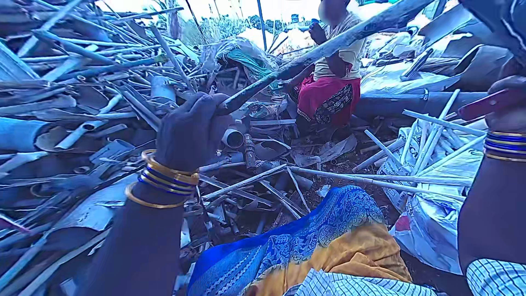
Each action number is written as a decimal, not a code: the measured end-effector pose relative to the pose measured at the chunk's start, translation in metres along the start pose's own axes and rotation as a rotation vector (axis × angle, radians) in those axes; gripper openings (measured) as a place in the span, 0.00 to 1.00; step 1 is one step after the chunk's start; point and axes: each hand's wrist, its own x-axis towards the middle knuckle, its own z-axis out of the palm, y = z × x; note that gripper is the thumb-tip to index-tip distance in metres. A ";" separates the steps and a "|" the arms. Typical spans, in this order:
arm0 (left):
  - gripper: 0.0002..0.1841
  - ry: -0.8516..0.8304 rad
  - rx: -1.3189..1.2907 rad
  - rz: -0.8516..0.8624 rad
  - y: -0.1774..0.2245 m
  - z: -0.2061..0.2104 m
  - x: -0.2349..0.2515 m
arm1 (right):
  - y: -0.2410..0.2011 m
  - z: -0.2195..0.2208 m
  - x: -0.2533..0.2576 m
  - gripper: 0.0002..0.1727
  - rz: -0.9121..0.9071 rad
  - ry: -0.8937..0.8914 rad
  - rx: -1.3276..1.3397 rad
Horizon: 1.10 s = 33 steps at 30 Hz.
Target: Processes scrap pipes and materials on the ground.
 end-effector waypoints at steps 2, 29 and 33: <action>0.21 -0.094 0.102 0.021 -0.020 -0.010 -0.040 | 0.023 0.010 -0.025 0.13 0.002 0.144 -0.322; 0.21 -1.326 0.147 0.181 0.046 0.062 -0.076 | 0.151 0.097 -0.235 0.15 0.027 -1.250 -1.010; 0.21 -1.289 0.021 -0.142 0.008 0.040 -0.127 | 0.165 0.045 -0.180 0.15 0.183 -0.698 -0.870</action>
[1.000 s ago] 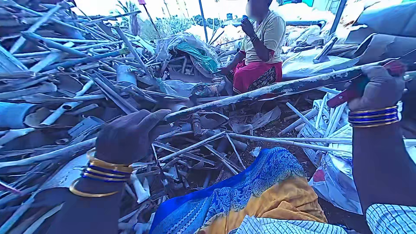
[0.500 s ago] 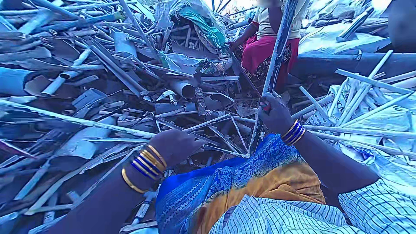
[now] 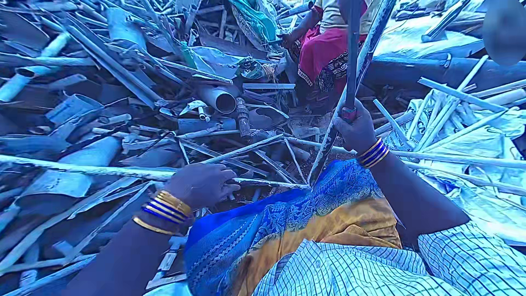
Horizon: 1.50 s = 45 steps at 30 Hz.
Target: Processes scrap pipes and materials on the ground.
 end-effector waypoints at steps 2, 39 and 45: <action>0.24 -0.001 -0.167 -0.136 -0.019 0.020 -0.017 | 0.025 -0.019 0.004 0.19 0.105 0.204 0.222; 0.26 0.147 -0.550 -0.474 0.025 0.067 0.035 | 0.022 0.050 -0.078 0.22 1.182 -0.101 0.509; 0.16 0.610 -0.315 -0.219 0.021 0.065 0.089 | -0.003 0.039 -0.097 0.31 1.029 -0.197 0.425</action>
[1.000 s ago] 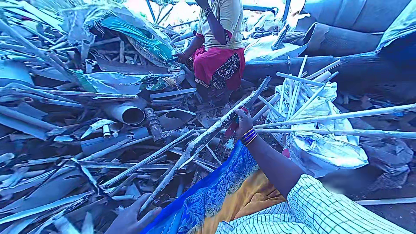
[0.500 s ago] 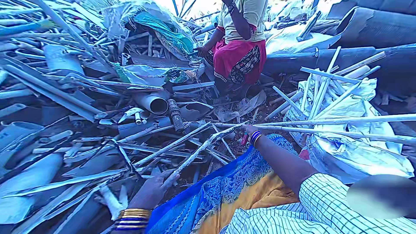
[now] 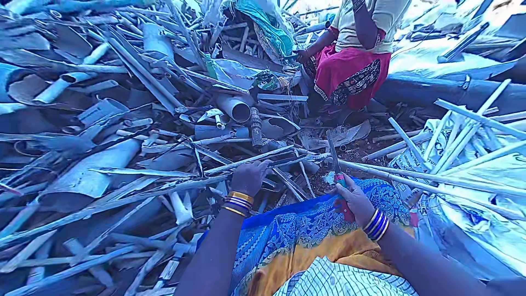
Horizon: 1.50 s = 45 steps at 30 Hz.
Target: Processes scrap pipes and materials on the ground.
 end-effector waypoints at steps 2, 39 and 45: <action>0.15 -0.009 0.060 0.074 0.005 -0.001 0.015 | 0.006 -0.006 -0.004 0.34 -0.048 -0.063 -0.130; 0.24 -0.483 0.015 -0.571 0.025 0.011 -0.053 | 0.061 0.026 0.037 0.22 0.340 -0.320 -0.232; 0.24 -0.479 -0.032 -0.600 0.024 0.011 -0.053 | -0.017 0.022 0.010 0.26 -0.524 -0.129 -0.912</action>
